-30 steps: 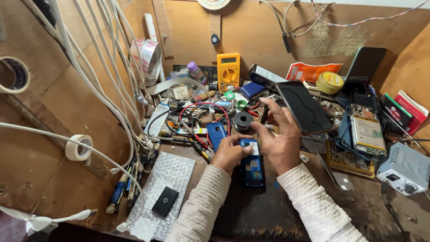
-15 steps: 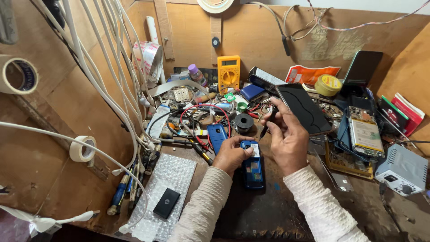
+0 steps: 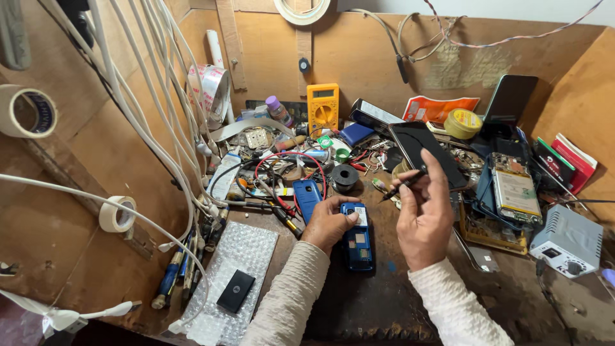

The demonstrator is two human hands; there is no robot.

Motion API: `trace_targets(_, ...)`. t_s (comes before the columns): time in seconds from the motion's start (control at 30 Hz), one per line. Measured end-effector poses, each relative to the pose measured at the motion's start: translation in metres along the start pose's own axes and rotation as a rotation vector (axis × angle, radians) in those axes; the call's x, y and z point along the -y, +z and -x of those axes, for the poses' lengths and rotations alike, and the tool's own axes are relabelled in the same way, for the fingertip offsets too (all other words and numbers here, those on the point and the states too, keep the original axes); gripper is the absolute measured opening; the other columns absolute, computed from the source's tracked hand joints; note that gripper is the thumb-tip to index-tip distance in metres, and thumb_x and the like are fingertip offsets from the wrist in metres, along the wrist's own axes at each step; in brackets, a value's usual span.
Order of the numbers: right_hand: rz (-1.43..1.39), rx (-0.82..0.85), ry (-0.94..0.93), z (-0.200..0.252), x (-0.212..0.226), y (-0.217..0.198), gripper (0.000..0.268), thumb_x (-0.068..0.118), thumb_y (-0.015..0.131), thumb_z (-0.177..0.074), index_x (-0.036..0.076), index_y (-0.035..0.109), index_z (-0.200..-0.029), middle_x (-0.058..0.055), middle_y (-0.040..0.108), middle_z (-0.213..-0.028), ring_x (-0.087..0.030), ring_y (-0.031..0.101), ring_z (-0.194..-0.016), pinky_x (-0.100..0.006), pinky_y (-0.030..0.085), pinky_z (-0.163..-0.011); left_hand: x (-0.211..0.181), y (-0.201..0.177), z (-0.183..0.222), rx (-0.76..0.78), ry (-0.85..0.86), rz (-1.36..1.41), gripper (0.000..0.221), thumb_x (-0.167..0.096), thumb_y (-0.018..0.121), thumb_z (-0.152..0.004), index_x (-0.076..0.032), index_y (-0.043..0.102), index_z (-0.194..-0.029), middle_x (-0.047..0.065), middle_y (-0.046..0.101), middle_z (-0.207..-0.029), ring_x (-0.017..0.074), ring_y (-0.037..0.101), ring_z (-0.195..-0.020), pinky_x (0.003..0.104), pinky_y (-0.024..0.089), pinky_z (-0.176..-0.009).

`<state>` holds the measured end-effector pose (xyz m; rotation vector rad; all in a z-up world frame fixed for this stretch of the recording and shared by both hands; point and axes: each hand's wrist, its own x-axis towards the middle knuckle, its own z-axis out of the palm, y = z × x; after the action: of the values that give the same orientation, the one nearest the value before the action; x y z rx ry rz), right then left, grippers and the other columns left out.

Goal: The person assembles a mobile phone by placing internal components into the blue housing and tightening several small screws using a precision screwdriver.

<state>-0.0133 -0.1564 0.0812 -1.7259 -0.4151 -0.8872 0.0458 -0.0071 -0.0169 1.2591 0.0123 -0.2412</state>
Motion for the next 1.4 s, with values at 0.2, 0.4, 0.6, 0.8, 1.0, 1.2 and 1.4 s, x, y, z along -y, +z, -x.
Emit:
trace_targets(0.2,0.014,0.003,0.012,0.01,0.003,-0.007,0.059,-0.008,0.053,-0.104,0.002,0.034,-0.159,-0.01,0.065,-0.111,-0.016,0.066,-0.099,-0.029,0.057,-0.093,0.008,-0.002,-0.003,0.004,0.038,0.016,0.034,0.003,0.068,-0.085,0.002,0.069,-0.119,0.01,0.075,-0.098,0.0167,0.071,-0.082,0.031,0.06,-0.073)
trace_targets(0.4,0.21,-0.014,0.001,0.026,0.002,-0.01,0.057,-0.005,0.058,-0.1,0.002,0.04,-0.154,-0.01,0.068,-0.108,-0.017,0.07,-0.094,-0.03,0.06,-0.085,-0.025,0.014,0.017,-0.085,0.024,-0.107,0.031,-0.001,0.072,-0.083,0.005,0.07,-0.113,0.011,0.077,-0.089,0.0195,0.072,-0.075,0.034,0.058,-0.064)
trace_targets(0.6,0.186,-0.052,-0.016,0.034,-0.008,-0.011,0.053,-0.002,0.057,-0.104,0.0,0.042,-0.154,-0.01,0.068,-0.108,-0.017,0.069,-0.094,-0.031,0.059,-0.086,-0.081,0.043,0.049,-0.309,0.546,-0.844,0.026,-0.011,0.077,-0.077,-0.003,0.077,-0.102,0.019,0.076,-0.088,0.0313,0.073,-0.08,0.042,0.058,-0.071)
trace_targets(0.8,0.198,-0.084,0.005,0.035,-0.009,-0.013,0.051,0.003,0.059,-0.104,0.0,0.044,-0.152,-0.009,0.068,-0.107,-0.016,0.069,-0.091,-0.03,0.059,-0.083,-0.072,0.058,0.037,-0.167,0.518,-1.573,0.006,-0.007,0.068,-0.081,-0.006,0.075,-0.081,0.019,0.074,-0.085,0.0382,0.071,-0.086,0.049,0.058,-0.076)
trace_targets(1.0,0.242,-0.089,-0.007,0.035,-0.012,-0.013,0.05,0.007,0.058,-0.105,0.001,0.044,-0.152,-0.01,0.069,-0.106,-0.017,0.068,-0.09,-0.03,0.058,-0.083,-0.068,0.069,0.039,-0.127,0.504,-1.724,0.012,-0.013,0.067,-0.085,-0.008,0.077,-0.08,0.015,0.073,-0.082,0.0359,0.069,-0.089,0.045,0.054,-0.079)
trace_targets(1.2,0.268,-0.081,-0.014,0.035,-0.014,-0.015,0.049,0.008,0.058,-0.106,0.001,0.043,-0.153,-0.01,0.069,-0.107,-0.017,0.068,-0.088,-0.03,0.057,-0.082,-0.065,0.072,0.034,-0.156,0.594,-1.804,0.01,-0.01,0.067,-0.083,-0.01,0.077,-0.082,0.011,0.072,-0.091,0.0338,0.067,-0.091,0.044,0.053,-0.078)
trace_targets(1.4,0.246,-0.071,-0.036,0.036,-0.015,-0.017,0.051,0.008,0.058,-0.106,0.002,0.041,-0.154,-0.01,0.069,-0.105,-0.017,0.068,-0.088,-0.031,0.058,-0.083,-0.068,0.056,0.027,-0.123,0.597,-1.738,0.009,-0.008,0.067,-0.081,-0.007,0.076,-0.083,0.014,0.071,-0.095,0.0364,0.067,-0.09,0.047,0.055,-0.076)
